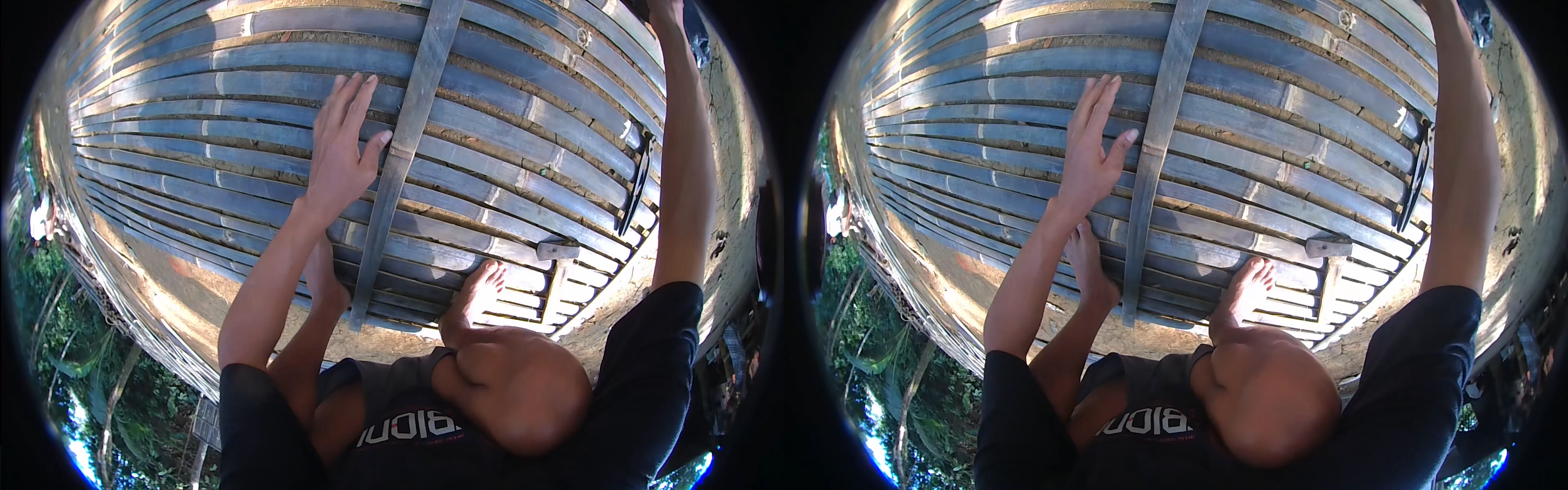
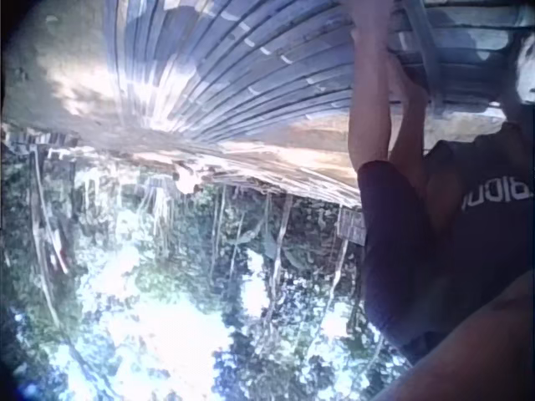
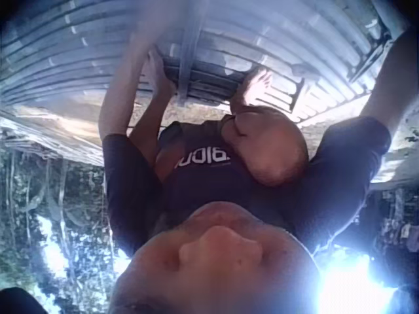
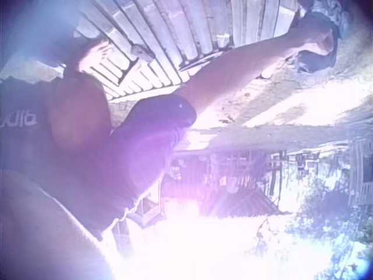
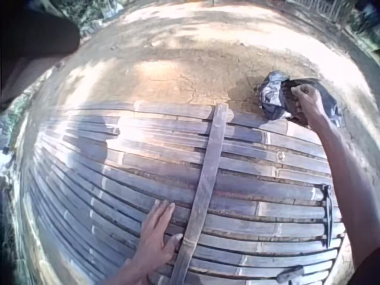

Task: The person is assembling a bamboo lattice by laying thin strips across a perpendicular wood piece and driving nails into them using a small hatchet.

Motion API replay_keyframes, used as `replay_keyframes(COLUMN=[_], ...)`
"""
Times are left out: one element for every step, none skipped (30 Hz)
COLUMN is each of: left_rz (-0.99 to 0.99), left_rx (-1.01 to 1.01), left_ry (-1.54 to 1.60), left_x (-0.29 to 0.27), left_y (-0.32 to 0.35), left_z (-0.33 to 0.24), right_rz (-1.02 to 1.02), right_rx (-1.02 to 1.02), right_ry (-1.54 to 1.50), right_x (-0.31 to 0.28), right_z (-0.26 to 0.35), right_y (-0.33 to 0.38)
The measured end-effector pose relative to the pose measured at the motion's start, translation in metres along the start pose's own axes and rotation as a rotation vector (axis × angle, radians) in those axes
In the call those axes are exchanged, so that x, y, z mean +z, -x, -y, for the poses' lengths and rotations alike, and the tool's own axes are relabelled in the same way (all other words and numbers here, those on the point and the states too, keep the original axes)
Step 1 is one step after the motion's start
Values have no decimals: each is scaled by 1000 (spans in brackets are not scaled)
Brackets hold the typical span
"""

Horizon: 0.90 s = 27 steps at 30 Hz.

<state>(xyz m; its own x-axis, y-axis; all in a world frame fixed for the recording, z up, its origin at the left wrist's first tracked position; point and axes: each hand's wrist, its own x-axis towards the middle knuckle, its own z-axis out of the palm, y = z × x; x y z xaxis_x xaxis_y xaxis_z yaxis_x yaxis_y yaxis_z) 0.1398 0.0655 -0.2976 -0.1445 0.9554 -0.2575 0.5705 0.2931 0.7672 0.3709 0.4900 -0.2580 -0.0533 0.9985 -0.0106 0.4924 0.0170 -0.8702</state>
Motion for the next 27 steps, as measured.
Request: replay_keyframes(left_rz=[-22, -44, -8, 29, 68, 60, 55, 49, 35, 58, 88, 117, 108, 124, 141, 168, 186, 204, 229, 247, 267, 285, 285, 288, 293, 283, 273], left_rx=[29, 60, 21, -22, -63, -133, -206, -278, -268, -327, -393, -459, -512, -520, -530, -539, -555, -572, -587, -594, -599, -602, -588, -573, -568, -564, -559], left_ry=[-197, -399, -450, -500, -548, -563, -576, -585, -590, -601, -609, -617, -603, -600, -597, -600, -601, -603, -595, -612, -628, -644, -644, -643, -644, -634, -624], left_x=[1, 3, 9, 17, 22, 26, 28, 30, 32, 32, 31, 31, 29, 31, 32, 30, 28, 26, 28, 28, 26, 26, 26, 26, 26, 26, 25], left_y=[14, 26, 43, 66, 78, 85, 90, 92, 91, 85, 81, 80, 87, 84, 81, 80, 79, 78, 77, 76, 76, 71, 68, 65, 69, 70, 73], left_z=[-7, -10, -6, 1, 4, 10, 11, 12, 16, 16, 9, 4, 6, 6, 7, 7, 9, 11, 9, 9, 8, 8, 8, 8, 8, 10, 11], right_rz=[8, 29, 62, 89, 109, 130, 124, 153, 187, 217, 247, 278, 327, 363, 380, 392, 414, 436, 458, 479, 497, 514, 490, 470, 455, 435, 412], right_rx=[67, -40, -142, -245, -213, -180, -64, -48, -29, -22, -24, -27, -41, -5, -18, -20, -24, -27, -27, 22, 72, 119, 115, 156, 202, 242, 281], right_ry=[-73, -164, -256, -344, -385, -425, -389, -404, -400, -395, -379, -363, -376, -415, -441, -469, -494, -519, -534, -547, -560, -573, -639, -669, -703, -733, -702], right_x=[-6, -10, -13, -17, -19, -21, -26, -28, -30, -31, -35, -37, -27, -25, -22, -20, -15, -11, -9, -7, -6, -3, 1, 4, 7, 8, 7], right_z=[5, -2, -9, -17, -19, -21, -25, -22, -19, -16, -13, -10, -6, 0, 4, 8, 13, 18, 20, 20, 18, 12, -1, -13, -22, -32, -42], right_y=[20, 32, 46, 62, 83, 100, 111, 127, 142, 151, 160, 168, 173, 180, 180, 183, 186, 188, 192, 196, 201, 204, 212, 221, 236, 249, 264])
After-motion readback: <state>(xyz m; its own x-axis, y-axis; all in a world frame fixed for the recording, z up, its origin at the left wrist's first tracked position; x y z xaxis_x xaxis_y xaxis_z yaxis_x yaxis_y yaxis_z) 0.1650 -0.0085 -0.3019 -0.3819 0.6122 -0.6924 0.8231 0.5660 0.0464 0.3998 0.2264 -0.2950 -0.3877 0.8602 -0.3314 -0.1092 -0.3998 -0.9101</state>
